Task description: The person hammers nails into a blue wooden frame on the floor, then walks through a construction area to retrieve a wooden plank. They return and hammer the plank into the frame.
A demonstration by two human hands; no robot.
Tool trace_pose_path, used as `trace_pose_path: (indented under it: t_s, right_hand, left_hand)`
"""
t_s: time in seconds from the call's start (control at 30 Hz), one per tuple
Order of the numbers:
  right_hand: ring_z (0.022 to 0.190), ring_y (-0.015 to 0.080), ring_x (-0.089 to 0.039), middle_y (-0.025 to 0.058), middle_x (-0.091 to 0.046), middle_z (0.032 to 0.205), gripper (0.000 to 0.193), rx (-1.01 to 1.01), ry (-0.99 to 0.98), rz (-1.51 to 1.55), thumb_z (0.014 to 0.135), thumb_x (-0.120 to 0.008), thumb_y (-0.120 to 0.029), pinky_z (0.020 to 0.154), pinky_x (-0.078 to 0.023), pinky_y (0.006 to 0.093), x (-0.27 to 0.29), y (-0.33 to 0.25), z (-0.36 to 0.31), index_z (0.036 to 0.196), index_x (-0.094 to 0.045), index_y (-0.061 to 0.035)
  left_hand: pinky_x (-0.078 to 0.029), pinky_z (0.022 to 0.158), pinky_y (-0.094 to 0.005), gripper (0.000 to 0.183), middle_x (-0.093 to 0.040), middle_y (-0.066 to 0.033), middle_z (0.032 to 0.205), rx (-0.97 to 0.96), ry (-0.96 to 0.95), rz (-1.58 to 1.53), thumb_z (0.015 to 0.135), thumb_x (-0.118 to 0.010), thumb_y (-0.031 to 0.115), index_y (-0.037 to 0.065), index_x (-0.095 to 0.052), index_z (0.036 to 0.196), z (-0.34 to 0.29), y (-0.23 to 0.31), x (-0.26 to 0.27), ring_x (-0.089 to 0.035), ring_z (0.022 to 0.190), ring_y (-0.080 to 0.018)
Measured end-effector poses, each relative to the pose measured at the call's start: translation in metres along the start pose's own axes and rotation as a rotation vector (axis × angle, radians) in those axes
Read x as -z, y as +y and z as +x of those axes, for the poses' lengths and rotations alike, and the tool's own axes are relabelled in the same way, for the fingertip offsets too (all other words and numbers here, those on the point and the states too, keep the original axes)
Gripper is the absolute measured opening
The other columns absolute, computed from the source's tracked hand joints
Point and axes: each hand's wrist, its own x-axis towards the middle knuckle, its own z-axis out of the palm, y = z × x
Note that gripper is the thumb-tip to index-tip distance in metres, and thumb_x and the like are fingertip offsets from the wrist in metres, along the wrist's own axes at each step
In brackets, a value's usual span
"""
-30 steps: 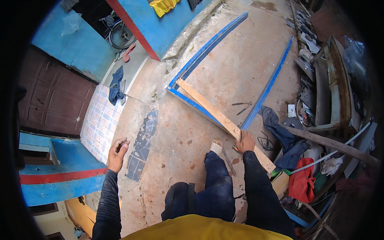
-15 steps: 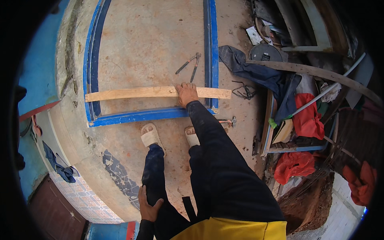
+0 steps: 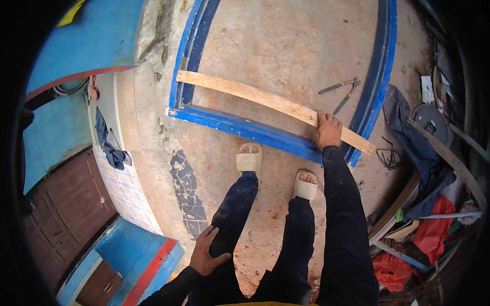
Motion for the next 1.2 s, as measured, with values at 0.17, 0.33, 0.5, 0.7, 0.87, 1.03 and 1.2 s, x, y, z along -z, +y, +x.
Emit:
trace_pose_path:
  t_s: [0.17,0.33,0.5,0.7,0.87,1.03,1.2]
  right_hand:
    - [0.128,0.0388,-0.056,0.0155,-0.063,0.132,0.069,-0.060,-0.185,-0.017,0.079,-0.074,-0.017,0.111,-0.042,0.0546,0.028,-0.007,0.002,0.145,-0.054,-0.0198]
    - [0.130,0.0372,-0.052,0.0166,-0.061,0.130,0.070,-0.175,-0.253,0.102,0.077,-0.080,-0.029,0.111,-0.036,0.0481,0.118,-0.048,-0.060,0.143,-0.061,-0.0195]
    - [0.124,0.0406,-0.052,0.0176,-0.058,0.126,0.072,-0.110,-0.165,0.098,0.072,-0.080,-0.026,0.109,-0.037,0.0528,0.189,-0.082,-0.103,0.141,-0.060,-0.0165]
    - [0.128,0.0395,-0.051,0.0173,-0.058,0.129,0.070,0.001,-0.128,0.043,0.078,-0.076,-0.021,0.115,-0.033,0.0544,0.122,-0.084,-0.025,0.144,-0.056,-0.0160]
    - [0.129,0.0349,-0.056,0.0121,-0.062,0.129,0.057,-0.183,-0.154,-0.105,0.085,-0.071,-0.016,0.117,-0.032,0.0629,0.034,-0.044,0.003,0.140,-0.058,-0.0215]
    - [0.133,0.0342,-0.054,0.0138,-0.063,0.133,0.050,-0.163,-0.132,-0.066,0.095,-0.061,-0.016,0.120,-0.032,0.0607,-0.002,-0.025,0.002,0.145,-0.058,-0.0214]
    - [0.124,0.0338,-0.055,0.0133,-0.062,0.125,0.056,-0.126,-0.031,-0.039,0.085,-0.071,-0.021,0.110,-0.035,0.0539,0.030,-0.042,-0.012,0.140,-0.062,-0.0197]
  left_hand:
    - [-0.032,0.125,-0.0489,0.095,-0.033,-0.0261,0.165,0.073,-0.034,-0.017,0.082,-0.087,0.044,0.008,-0.044,0.159,-0.007,-0.004,-0.012,-0.033,0.153,-0.0438]
    - [-0.034,0.124,-0.0503,0.093,-0.034,-0.0242,0.166,0.043,-0.027,0.002,0.086,-0.081,0.049,0.012,-0.041,0.161,-0.018,-0.009,-0.022,-0.034,0.152,-0.0447]
    - [-0.032,0.126,-0.0500,0.098,-0.030,-0.0274,0.167,0.034,-0.123,0.142,0.085,-0.082,0.051,0.010,-0.038,0.162,-0.011,-0.015,-0.017,-0.032,0.153,-0.0457]
    - [-0.030,0.126,-0.0508,0.101,-0.028,-0.0279,0.168,0.052,-0.161,0.069,0.085,-0.081,0.052,0.009,-0.035,0.164,-0.007,-0.032,-0.006,-0.031,0.153,-0.0459]
    - [-0.029,0.126,-0.0490,0.101,-0.033,-0.0283,0.164,0.006,-0.135,-0.045,0.081,-0.087,0.039,0.002,-0.037,0.160,-0.003,-0.046,-0.004,-0.032,0.153,-0.0446]
    - [-0.027,0.127,-0.0462,0.098,-0.038,-0.0270,0.160,0.018,-0.115,-0.095,0.076,-0.087,0.024,-0.004,-0.039,0.157,0.003,-0.044,-0.003,-0.035,0.152,-0.0412]
    - [-0.026,0.127,-0.0489,0.099,-0.036,-0.0281,0.161,-0.008,-0.133,-0.021,0.077,-0.086,0.028,-0.002,-0.038,0.158,0.009,-0.032,0.002,-0.032,0.152,-0.0439]
